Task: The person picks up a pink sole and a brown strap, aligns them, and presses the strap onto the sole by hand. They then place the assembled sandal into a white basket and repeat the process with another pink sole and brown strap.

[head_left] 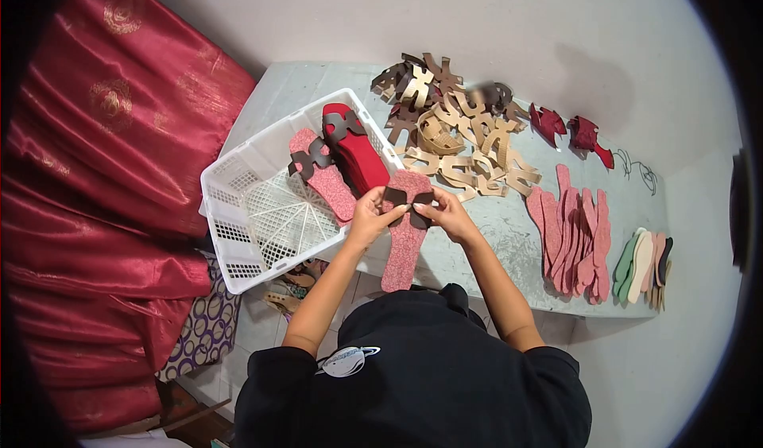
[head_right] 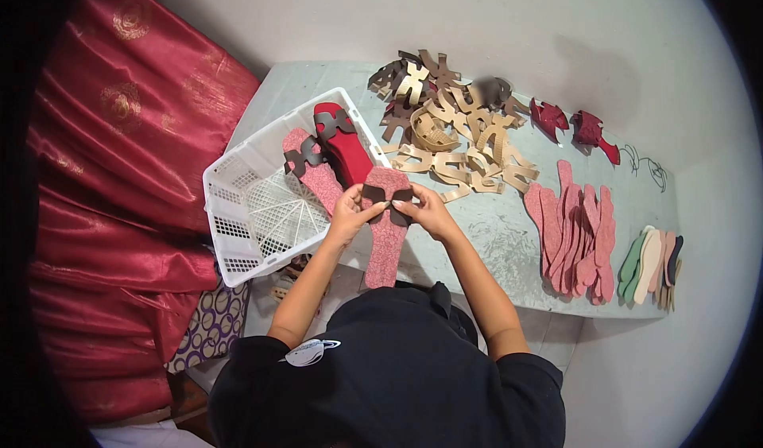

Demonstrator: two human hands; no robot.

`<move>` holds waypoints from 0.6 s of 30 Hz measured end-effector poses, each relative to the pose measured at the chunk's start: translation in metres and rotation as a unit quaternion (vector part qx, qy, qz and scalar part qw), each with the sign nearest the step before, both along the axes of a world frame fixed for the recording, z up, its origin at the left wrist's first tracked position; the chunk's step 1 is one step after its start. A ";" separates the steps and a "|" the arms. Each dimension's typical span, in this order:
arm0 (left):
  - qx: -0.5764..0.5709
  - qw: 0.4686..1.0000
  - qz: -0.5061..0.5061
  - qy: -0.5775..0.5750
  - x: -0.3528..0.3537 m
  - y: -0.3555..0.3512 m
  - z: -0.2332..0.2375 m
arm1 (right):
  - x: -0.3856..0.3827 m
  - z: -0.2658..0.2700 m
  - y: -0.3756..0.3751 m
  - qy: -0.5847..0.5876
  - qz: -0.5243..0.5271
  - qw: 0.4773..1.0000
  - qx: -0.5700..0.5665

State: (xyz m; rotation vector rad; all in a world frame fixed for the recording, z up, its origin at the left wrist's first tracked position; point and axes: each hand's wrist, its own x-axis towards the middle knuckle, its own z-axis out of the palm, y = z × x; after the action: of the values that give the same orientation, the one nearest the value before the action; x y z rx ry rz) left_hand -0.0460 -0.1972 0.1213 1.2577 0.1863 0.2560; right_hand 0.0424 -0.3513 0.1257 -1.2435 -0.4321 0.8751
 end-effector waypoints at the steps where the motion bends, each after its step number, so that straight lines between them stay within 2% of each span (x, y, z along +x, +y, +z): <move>1: -0.002 1.000 0.005 0.000 -0.002 0.003 0.002 | 0.001 0.001 0.006 -0.001 0.011 1.000 -0.005; 8: 0.023 0.998 0.050 -0.010 -0.013 0.034 0.026 | 0.008 0.018 0.056 -0.066 0.069 0.994 0.051; 11: 0.040 0.993 0.110 0.024 -0.015 0.044 0.031 | 0.014 0.025 0.075 -0.089 0.093 0.990 0.058; 13: 0.026 0.983 0.173 -0.047 -0.014 0.052 0.030 | 0.014 0.035 0.090 -0.122 0.083 0.989 0.027; 15: 0.030 0.979 0.195 -0.060 -0.014 0.062 0.036 | 0.013 0.043 0.103 -0.128 0.081 0.988 0.024; 17: 0.010 0.969 0.233 -0.082 -0.014 0.072 0.049 | 0.013 0.048 0.117 -0.114 0.056 0.987 0.100; 18: 0.001 0.965 0.248 -0.084 -0.013 0.079 0.053 | 0.017 0.051 0.118 -0.117 0.075 0.985 0.098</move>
State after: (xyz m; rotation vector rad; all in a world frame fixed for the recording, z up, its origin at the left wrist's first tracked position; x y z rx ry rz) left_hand -0.0592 -0.1181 0.1741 1.1692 0.3540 0.7934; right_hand 0.0594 -0.2329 0.1768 -1.1461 -0.7914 0.7947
